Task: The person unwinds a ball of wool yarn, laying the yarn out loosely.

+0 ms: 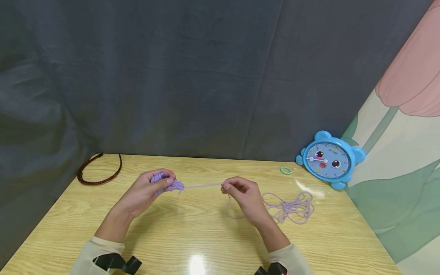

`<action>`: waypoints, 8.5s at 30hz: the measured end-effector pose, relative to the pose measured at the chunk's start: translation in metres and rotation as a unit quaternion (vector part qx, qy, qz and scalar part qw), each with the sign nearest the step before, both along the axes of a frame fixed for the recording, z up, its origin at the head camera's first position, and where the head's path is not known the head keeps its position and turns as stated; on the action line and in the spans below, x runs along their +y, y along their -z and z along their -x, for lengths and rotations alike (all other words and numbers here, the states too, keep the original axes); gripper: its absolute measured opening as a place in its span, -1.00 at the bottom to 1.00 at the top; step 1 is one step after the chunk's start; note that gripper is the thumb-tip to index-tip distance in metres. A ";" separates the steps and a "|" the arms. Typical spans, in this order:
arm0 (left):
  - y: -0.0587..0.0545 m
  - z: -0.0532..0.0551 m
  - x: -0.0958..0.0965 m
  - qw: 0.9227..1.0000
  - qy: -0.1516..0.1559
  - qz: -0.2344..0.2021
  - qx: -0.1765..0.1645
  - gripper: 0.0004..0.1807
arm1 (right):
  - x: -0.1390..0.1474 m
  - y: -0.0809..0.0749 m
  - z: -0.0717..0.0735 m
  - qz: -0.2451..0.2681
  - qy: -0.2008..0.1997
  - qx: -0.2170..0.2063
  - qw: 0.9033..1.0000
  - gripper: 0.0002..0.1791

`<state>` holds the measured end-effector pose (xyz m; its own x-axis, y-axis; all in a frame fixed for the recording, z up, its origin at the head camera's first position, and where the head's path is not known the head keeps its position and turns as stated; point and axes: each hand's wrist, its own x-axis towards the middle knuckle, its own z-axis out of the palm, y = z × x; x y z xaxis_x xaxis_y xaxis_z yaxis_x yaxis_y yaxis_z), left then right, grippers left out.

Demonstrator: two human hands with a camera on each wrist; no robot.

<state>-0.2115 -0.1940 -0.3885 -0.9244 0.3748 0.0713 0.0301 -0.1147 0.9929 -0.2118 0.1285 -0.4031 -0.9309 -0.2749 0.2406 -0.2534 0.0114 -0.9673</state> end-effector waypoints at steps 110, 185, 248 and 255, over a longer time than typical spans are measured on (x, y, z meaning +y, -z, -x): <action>-0.007 -0.003 -0.011 0.999 -0.030 -0.020 -0.010 -0.89 | 0.205 -0.029 0.013 0.365 0.305 0.032 0.879 -0.88; -0.008 -0.003 -0.011 0.998 0.001 -0.061 0.016 -0.88 | -0.033 0.023 0.016 0.041 -0.050 0.004 0.998 -0.67; -0.011 -0.006 -0.015 0.998 -0.021 -0.052 0.000 -0.88 | 0.044 0.001 0.015 -0.018 0.076 0.019 0.997 -0.81; -0.011 -0.005 -0.017 0.998 -0.022 -0.053 0.009 -0.90 | 0.060 0.000 0.015 -0.008 0.102 0.012 0.995 -0.90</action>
<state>-0.2067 -0.2111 -0.3776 -0.9377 0.3241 0.1256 0.0553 -0.2176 0.9745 -0.2272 0.1886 -0.4030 -0.9616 -0.0853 0.2608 -0.2676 0.0810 -0.9601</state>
